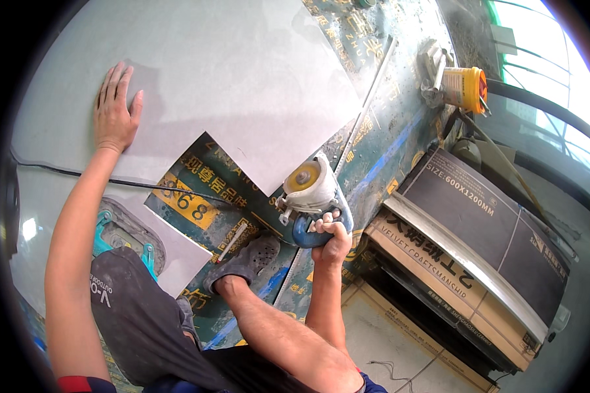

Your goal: The person cuts a tile using a circular saw while using a suction cup handle to steady the piece.

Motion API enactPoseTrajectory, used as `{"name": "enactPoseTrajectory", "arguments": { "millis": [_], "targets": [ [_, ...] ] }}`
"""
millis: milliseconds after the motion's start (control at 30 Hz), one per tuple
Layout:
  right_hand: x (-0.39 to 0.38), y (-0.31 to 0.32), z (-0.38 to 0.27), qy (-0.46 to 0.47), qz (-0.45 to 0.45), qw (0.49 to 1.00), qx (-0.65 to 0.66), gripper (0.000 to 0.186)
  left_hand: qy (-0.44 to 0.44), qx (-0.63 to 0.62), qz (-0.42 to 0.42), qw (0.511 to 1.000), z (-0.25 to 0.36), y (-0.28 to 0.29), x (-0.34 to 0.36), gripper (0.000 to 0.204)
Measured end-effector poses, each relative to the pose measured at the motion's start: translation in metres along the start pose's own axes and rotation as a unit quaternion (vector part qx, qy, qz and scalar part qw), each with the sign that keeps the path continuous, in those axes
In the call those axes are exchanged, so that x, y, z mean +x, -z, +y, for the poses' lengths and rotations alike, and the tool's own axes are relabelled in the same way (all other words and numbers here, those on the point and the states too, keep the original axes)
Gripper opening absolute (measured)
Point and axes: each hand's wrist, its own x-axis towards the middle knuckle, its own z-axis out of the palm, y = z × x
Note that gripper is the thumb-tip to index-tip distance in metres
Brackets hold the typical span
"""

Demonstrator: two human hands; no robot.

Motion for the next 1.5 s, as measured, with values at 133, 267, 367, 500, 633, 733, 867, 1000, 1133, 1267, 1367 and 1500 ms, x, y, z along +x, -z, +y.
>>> {"name": "enactPoseTrajectory", "arguments": {
  "millis": [133, 267, 367, 500, 633, 733, 867, 1000, 1133, 1267, 1367, 1500],
  "targets": [
    [-0.003, -0.0053, 0.001, -0.002, 0.005, 1.0, 0.005, 0.029, 0.002, 0.002, -0.006, 1.0, -0.0002, 0.0029, -0.0008, 0.053],
    [-0.0086, -0.0068, -0.004, 0.017, 0.016, 1.0, -0.003, 0.029, -0.003, -0.008, -0.003, 1.0, 0.005, 0.0015, 0.0023, 0.053],
    [-0.0058, -0.0058, 0.001, 0.016, 0.011, 1.0, 0.003, 0.029, -0.003, -0.002, 0.001, 1.0, 0.0013, 0.0012, -0.002, 0.052],
    [0.0, -0.0058, 0.0016, 0.017, -0.001, 1.0, 0.019, 0.03, -0.007, -0.012, 0.007, 1.0, -0.0024, -0.0001, -0.0006, 0.052],
    [-0.0044, -0.005, 0.0025, 0.014, 0.002, 1.0, 0.006, 0.031, -0.005, -0.01, 0.006, 1.0, 0.0002, 0.0009, 0.0001, 0.053],
    [-0.007, -0.0037, 0.0044, 0.006, -0.019, 1.0, 0.019, 0.034, -0.006, -0.011, 0.002, 1.0, 0.0, 0.0007, -0.0002, 0.053],
    [-0.0073, -0.0056, 0.0044, 0.008, -0.009, 1.0, 0.017, 0.033, 0.0, -0.004, 0.0, 1.0, -0.0005, -0.0004, 0.0, 0.053],
    [-0.0043, -0.0058, 0.0048, 0.011, -0.01, 1.0, 0.014, 0.033, 0.003, 0.005, -0.004, 1.0, 0.0001, 0.0003, -0.0001, 0.053],
    [-0.0048, -0.0069, 0.0041, 0.01, -0.01, 1.0, 0.01, 0.033, 0.001, -0.001, -0.002, 1.0, -0.0007, 0.0002, -0.0002, 0.053],
    [-0.0037, -0.0066, 0.0031, 0.012, -0.011, 1.0, 0.015, 0.033, -0.004, -0.007, 0.001, 1.0, -0.0004, -0.0003, -0.0003, 0.052],
    [-0.0044, -0.0063, 0.0022, 0.013, -0.014, 1.0, 0.011, 0.032, -0.006, -0.009, 0.005, 1.0, -0.0007, -0.0012, -0.0004, 0.052],
    [-0.0081, -0.0083, 0.0042, 0.012, -0.008, 1.0, 0.007, 0.033, -0.005, -0.008, 0.005, 1.0, -0.0013, -0.0004, -0.0002, 0.052]
  ]
}}
